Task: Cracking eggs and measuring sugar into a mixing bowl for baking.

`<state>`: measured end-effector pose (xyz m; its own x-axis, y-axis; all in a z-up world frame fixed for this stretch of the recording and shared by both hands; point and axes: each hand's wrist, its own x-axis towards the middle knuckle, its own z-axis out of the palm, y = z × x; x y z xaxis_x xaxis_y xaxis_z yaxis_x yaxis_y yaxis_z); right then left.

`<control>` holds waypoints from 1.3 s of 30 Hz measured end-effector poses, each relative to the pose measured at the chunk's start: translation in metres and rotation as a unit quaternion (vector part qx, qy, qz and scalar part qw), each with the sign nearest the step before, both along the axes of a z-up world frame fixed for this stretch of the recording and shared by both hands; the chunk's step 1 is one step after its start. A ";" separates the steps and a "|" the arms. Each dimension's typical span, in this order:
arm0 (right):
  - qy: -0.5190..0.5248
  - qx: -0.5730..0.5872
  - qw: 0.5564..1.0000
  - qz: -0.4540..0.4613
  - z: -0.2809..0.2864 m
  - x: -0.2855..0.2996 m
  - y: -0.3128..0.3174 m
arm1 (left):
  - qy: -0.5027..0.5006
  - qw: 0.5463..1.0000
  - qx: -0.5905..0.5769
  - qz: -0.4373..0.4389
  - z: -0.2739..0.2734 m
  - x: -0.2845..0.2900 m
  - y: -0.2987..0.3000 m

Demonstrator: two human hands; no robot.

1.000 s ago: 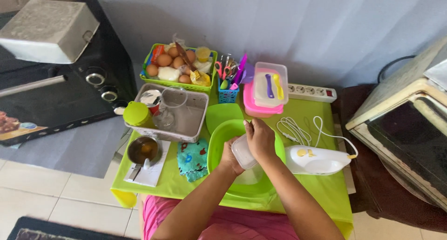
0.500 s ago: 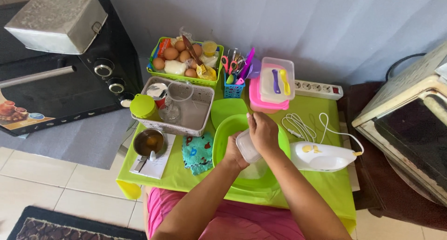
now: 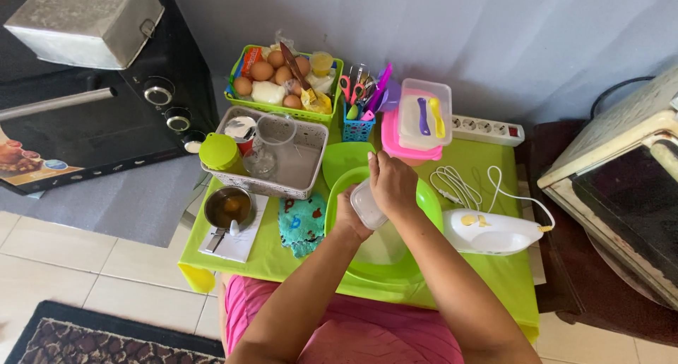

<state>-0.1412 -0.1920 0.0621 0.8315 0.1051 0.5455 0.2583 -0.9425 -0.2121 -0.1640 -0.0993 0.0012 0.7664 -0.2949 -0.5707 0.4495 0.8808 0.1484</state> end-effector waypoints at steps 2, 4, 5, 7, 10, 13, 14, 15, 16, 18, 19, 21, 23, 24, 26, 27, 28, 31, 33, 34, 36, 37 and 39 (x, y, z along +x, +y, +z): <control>-0.017 0.000 1.000 -0.002 0.002 -0.004 0.002 | -0.001 1.000 0.010 0.009 -0.002 0.000 -0.001; -0.033 0.000 0.999 -0.006 0.002 -0.007 0.001 | 0.000 1.000 0.020 0.017 -0.003 -0.002 -0.002; -0.039 0.009 0.999 0.011 0.001 -0.007 -0.001 | -0.003 1.000 0.023 0.017 -0.003 -0.003 -0.003; -0.044 0.018 0.999 0.026 0.001 -0.009 -0.004 | -0.005 1.000 0.026 0.014 -0.001 -0.005 -0.005; -0.036 0.042 0.998 0.032 0.002 -0.014 -0.006 | -0.004 1.000 0.027 0.007 0.002 -0.007 -0.009; -0.014 0.058 0.997 0.043 0.005 -0.016 -0.009 | 0.004 0.999 0.039 0.005 0.007 -0.008 -0.012; -0.015 0.063 0.996 0.055 0.009 -0.018 -0.008 | 0.001 0.999 0.039 0.005 0.014 -0.009 -0.011; -0.016 0.068 0.995 0.067 0.014 -0.020 -0.008 | -0.002 0.999 0.039 0.005 0.021 -0.011 -0.011; -0.017 0.068 0.995 0.067 0.013 -0.020 -0.010 | -0.003 0.999 0.040 0.005 0.022 -0.013 -0.011; -0.003 0.069 0.995 0.067 0.011 -0.020 -0.014 | -0.007 0.999 0.046 0.010 0.023 -0.015 -0.009; -0.002 0.069 0.995 0.066 0.012 -0.022 -0.013 | -0.006 0.999 0.047 0.009 0.021 -0.015 -0.009; 0.005 0.056 0.996 0.076 0.015 -0.023 -0.013 | -0.031 0.997 0.064 0.001 0.018 -0.014 -0.008; 0.005 0.043 0.997 0.067 0.013 -0.023 -0.015 | -0.031 0.997 0.072 0.001 0.017 -0.013 -0.009; 0.006 0.030 0.998 0.060 0.011 -0.023 -0.015 | -0.030 0.996 0.080 0.004 0.016 -0.013 -0.009; 0.008 0.020 0.997 0.068 0.019 -0.032 -0.014 | -0.020 0.997 0.073 0.010 -0.008 -0.003 -0.007; 0.006 0.011 0.997 0.077 0.023 -0.035 -0.013 | -0.013 0.998 0.065 0.017 -0.020 0.002 -0.006; 0.007 0.010 0.997 0.078 0.025 -0.038 -0.012 | -0.012 0.998 0.065 0.017 -0.018 0.001 -0.007; -0.007 -0.007 0.997 0.077 0.031 -0.044 -0.014 | -0.011 0.998 0.054 0.015 -0.023 0.007 -0.008; -0.058 0.007 0.993 0.100 0.032 -0.048 -0.018 | 0.008 1.000 0.012 0.018 -0.044 0.017 -0.008; -0.057 0.007 0.993 0.100 0.026 -0.047 -0.027 | 0.009 1.000 0.012 0.019 -0.038 0.017 -0.004; -0.082 0.033 0.987 0.132 0.015 -0.044 -0.047 | 0.030 0.999 -0.013 0.018 -0.025 0.016 0.002; -0.082 0.034 0.987 0.132 0.010 -0.037 -0.062 | 0.030 0.999 -0.012 0.018 -0.018 0.013 0.010; -0.153 0.005 0.987 0.051 0.000 -0.023 -0.093 | 0.011 0.997 -0.031 -0.063 -0.005 0.009 0.024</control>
